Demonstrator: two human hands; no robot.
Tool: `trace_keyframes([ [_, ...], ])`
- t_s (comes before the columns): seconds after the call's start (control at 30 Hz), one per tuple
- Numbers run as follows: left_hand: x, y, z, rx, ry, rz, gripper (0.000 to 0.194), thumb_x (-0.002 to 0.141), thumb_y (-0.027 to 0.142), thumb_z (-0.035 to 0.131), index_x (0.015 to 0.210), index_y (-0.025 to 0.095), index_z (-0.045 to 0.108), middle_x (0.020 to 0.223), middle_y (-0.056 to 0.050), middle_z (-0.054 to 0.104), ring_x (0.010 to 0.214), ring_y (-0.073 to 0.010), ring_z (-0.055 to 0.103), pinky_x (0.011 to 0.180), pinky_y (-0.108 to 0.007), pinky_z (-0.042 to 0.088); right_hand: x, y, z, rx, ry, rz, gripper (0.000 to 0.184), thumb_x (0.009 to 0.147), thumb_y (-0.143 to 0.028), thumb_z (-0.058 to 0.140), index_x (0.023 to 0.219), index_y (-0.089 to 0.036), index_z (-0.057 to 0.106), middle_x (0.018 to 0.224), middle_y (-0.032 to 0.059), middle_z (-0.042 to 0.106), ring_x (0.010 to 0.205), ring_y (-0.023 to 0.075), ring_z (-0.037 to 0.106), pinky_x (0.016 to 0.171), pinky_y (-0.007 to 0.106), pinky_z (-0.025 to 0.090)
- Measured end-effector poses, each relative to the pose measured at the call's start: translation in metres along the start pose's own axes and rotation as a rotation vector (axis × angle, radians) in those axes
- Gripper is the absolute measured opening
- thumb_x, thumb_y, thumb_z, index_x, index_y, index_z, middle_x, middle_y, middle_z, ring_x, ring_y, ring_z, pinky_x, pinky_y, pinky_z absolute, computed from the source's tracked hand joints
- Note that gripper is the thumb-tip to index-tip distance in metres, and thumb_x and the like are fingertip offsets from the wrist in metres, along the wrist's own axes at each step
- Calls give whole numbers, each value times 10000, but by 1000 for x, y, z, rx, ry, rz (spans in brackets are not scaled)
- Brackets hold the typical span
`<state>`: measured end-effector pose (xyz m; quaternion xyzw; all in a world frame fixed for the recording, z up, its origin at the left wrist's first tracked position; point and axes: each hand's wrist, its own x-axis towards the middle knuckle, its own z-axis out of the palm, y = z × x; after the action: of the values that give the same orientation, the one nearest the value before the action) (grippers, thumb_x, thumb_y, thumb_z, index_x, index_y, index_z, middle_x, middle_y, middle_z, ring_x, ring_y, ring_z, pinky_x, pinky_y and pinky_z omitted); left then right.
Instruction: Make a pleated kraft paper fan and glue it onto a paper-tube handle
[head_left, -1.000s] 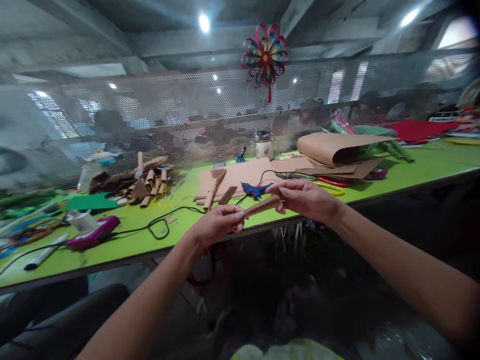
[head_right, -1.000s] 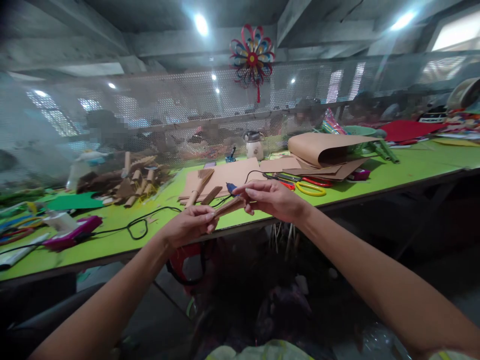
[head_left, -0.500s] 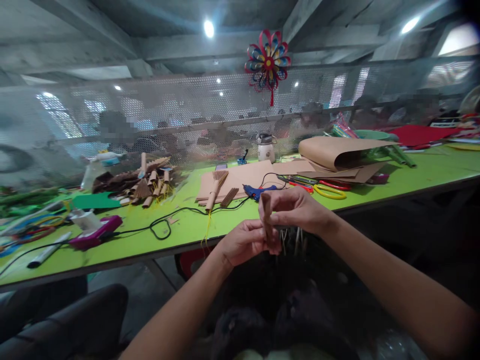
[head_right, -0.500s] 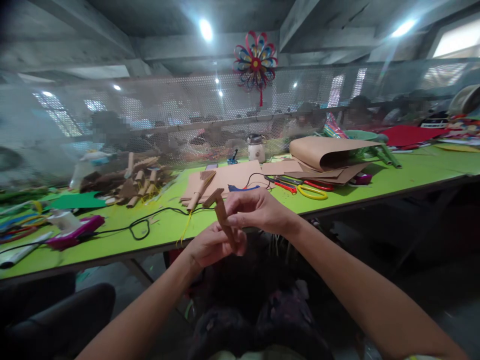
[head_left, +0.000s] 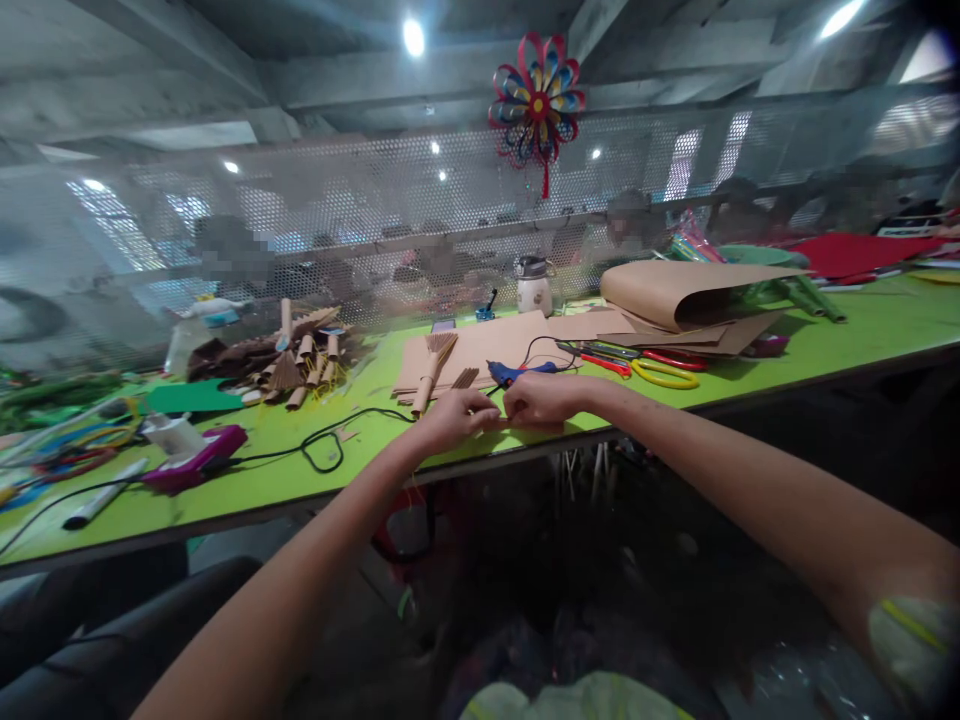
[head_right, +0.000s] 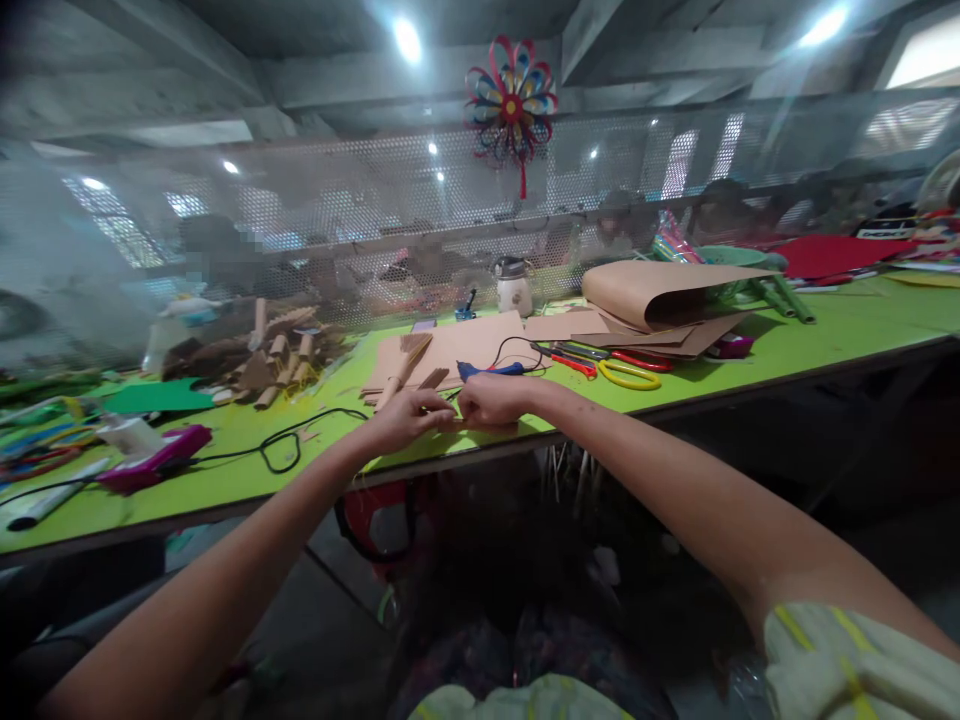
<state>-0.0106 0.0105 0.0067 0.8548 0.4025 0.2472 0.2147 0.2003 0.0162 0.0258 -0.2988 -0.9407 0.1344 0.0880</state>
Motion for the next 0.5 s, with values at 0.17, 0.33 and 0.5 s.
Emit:
trace_keyframes([
  [0.17, -7, 0, 23, 117, -35, 91, 221, 796, 305, 579, 834, 152, 733, 749, -44, 620, 694, -146, 546, 645, -245, 392, 4, 7, 17, -23, -31, -36, 170, 741, -96, 563, 802, -115, 720, 632, 22, 653, 529, 99, 482, 495, 201, 314],
  [0.33, -6, 1, 25, 192, -20, 98, 190, 789, 273, 584, 780, 147, 725, 701, -30, 603, 647, -129, 533, 596, -228, 367, 0, 8, 22, -44, 7, -82, 201, 767, -114, 542, 834, -109, 732, 694, 46, 676, 565, 108, 490, 530, 211, 319],
  [0.5, -12, 3, 22, 237, -44, 86, 210, 801, 283, 572, 711, 136, 693, 637, -17, 602, 588, -118, 534, 548, -214, 360, -3, 3, 26, -76, 51, -128, 209, 784, -131, 556, 896, -126, 733, 761, 68, 674, 649, 132, 515, 583, 226, 328],
])
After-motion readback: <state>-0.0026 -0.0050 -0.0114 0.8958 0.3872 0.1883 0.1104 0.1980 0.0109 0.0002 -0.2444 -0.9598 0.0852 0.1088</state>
